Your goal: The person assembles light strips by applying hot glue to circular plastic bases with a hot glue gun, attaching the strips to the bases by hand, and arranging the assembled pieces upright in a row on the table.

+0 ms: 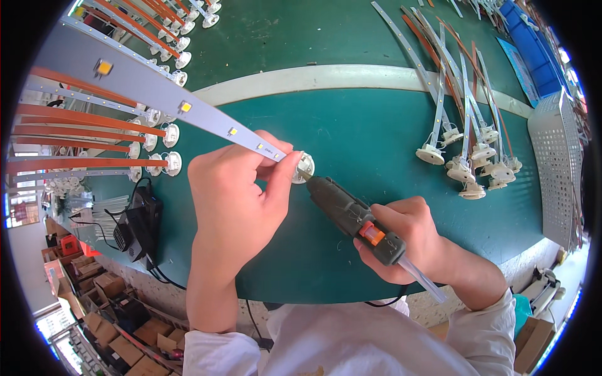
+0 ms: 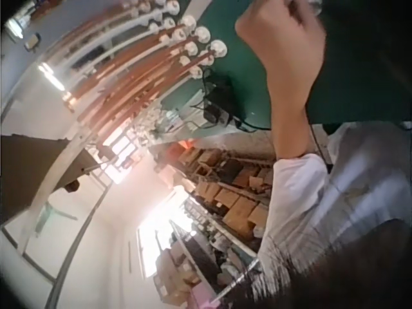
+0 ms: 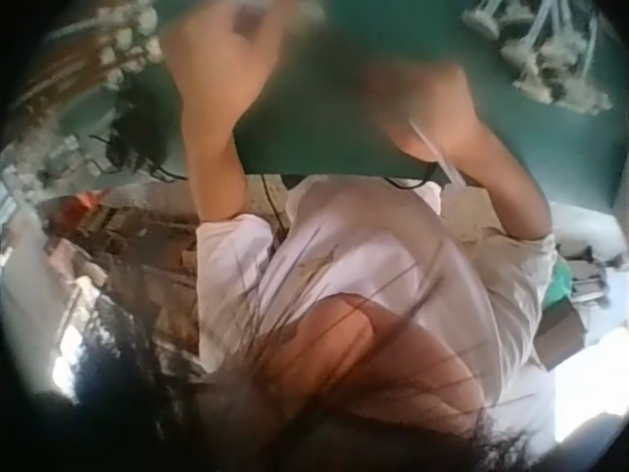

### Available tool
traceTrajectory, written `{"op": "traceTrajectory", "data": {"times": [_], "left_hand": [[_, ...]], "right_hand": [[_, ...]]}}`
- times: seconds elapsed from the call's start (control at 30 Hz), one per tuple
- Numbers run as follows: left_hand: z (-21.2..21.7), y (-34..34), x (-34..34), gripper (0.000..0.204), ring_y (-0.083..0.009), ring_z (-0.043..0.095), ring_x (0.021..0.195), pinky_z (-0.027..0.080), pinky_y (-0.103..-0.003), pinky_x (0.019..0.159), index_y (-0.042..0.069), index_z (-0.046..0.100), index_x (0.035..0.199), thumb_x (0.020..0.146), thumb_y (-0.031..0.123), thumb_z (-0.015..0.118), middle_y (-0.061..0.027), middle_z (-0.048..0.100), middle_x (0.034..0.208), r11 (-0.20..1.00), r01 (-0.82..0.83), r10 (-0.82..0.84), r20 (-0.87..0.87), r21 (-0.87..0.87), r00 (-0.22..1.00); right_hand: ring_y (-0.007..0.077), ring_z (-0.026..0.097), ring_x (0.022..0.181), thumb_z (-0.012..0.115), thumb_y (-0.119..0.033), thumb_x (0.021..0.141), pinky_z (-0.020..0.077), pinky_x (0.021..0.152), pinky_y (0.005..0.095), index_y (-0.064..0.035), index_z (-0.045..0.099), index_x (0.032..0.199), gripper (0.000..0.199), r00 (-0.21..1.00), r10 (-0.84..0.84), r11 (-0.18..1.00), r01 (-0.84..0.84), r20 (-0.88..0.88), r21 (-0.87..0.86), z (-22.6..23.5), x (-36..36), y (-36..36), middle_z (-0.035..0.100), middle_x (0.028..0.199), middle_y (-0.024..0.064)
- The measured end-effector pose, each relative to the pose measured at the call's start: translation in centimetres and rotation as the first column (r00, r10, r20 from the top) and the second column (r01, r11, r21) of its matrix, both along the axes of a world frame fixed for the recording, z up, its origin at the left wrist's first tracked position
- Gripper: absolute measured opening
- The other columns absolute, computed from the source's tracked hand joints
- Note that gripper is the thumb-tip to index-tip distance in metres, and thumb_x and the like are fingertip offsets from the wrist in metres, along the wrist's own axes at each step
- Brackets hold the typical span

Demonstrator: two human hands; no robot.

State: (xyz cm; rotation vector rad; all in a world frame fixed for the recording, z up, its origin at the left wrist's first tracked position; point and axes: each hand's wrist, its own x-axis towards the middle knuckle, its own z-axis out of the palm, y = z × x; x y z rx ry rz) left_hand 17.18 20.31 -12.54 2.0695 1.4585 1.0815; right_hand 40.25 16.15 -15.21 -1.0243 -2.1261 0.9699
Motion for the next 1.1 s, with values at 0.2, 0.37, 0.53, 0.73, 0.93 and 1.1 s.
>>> {"op": "traceTrajectory", "data": {"times": [0.2,0.37,0.53,0.73,0.93,1.1], "left_hand": [[0.2,0.0,0.2,0.004,-0.0116,0.07,0.063,0.055,-0.022,0.059,-0.004,0.071,0.086,0.085,-0.002,0.075,-0.0081,0.071,0.072,1.0,-0.005,0.005,-0.004,-0.02,1.0],[-0.3,0.0,-0.4,0.008,-0.0213,0.071,0.061,0.054,-0.027,0.055,-0.001,0.068,0.085,0.081,-0.002,0.075,-0.0091,0.071,0.074,0.999,0.026,-0.025,-0.013,0.044,1.0],[-0.1,0.9,-1.0,0.017,-0.0198,0.074,0.081,0.056,-0.027,0.071,0.001,0.073,0.097,0.081,-0.005,0.073,-0.0097,0.074,0.088,0.967,0.247,-0.253,0.104,0.069,0.962],[-0.2,1.4,-2.5,0.019,-0.0188,0.072,0.087,0.058,-0.029,0.079,-0.003,0.072,0.099,0.084,-0.013,0.068,-0.01,0.074,0.094,0.899,0.397,-0.319,0.343,-0.187,0.883],[-0.6,1.5,-3.0,0.017,-0.0177,0.073,0.083,0.059,-0.028,0.078,-0.004,0.072,0.098,0.083,-0.011,0.071,-0.0106,0.074,0.09,0.935,0.321,-0.263,0.311,-0.151,0.913],[-1.0,1.6,-1.7,0.016,-0.0161,0.075,0.076,0.059,-0.026,0.073,-0.003,0.072,0.095,0.081,-0.007,0.077,-0.0086,0.076,0.081,0.994,0.105,-0.096,0.212,-0.03,0.973]], "right_hand": [[0.03,0.05,0.04,0.075,-0.005,0.068,0.0349,0.039,0.0366,-0.0033,0.05,0.066,0.025,1.0,0.001,1.0,-0.001,-0.01,0.008,-0.1,0.0,-0.1,0.048,0.052,0.0089],[0.0313,0.051,0.041,0.075,-0.006,0.069,0.0362,0.04,0.0376,-0.0026,0.051,0.069,0.024,1.0,0.007,1.0,-0.007,0.001,-0.006,0.2,0.1,-0.1,0.049,0.053,0.0096],[0.0328,0.052,0.043,0.074,-0.006,0.071,0.0383,0.042,0.038,-0.0019,0.051,0.07,0.023,1.0,0.007,0.999,-0.007,0.004,-0.053,0.4,0.3,0.0,0.052,0.056,0.011],[0.0313,0.055,0.049,0.069,-0.006,0.076,0.0427,0.048,0.0376,-0.0004,0.058,0.076,0.013,0.999,0.022,0.986,-0.03,-0.047,-0.165,0.5,0.8,-0.1,0.056,0.06,0.0119],[0.0379,0.061,0.06,0.068,-0.008,0.075,0.0468,0.054,0.0418,0.0012,0.059,0.076,0.012,0.991,-0.031,0.962,-0.005,-0.128,-0.272,0.8,0.9,0.1,0.059,0.067,0.0167],[0.0366,0.06,0.058,0.067,-0.007,0.075,0.0457,0.052,0.0402,0.001,0.059,0.078,0.011,0.988,-0.061,0.967,0.024,-0.14,-0.255,0.2,0.8,-0.3,0.06,0.067,0.0162]]}}
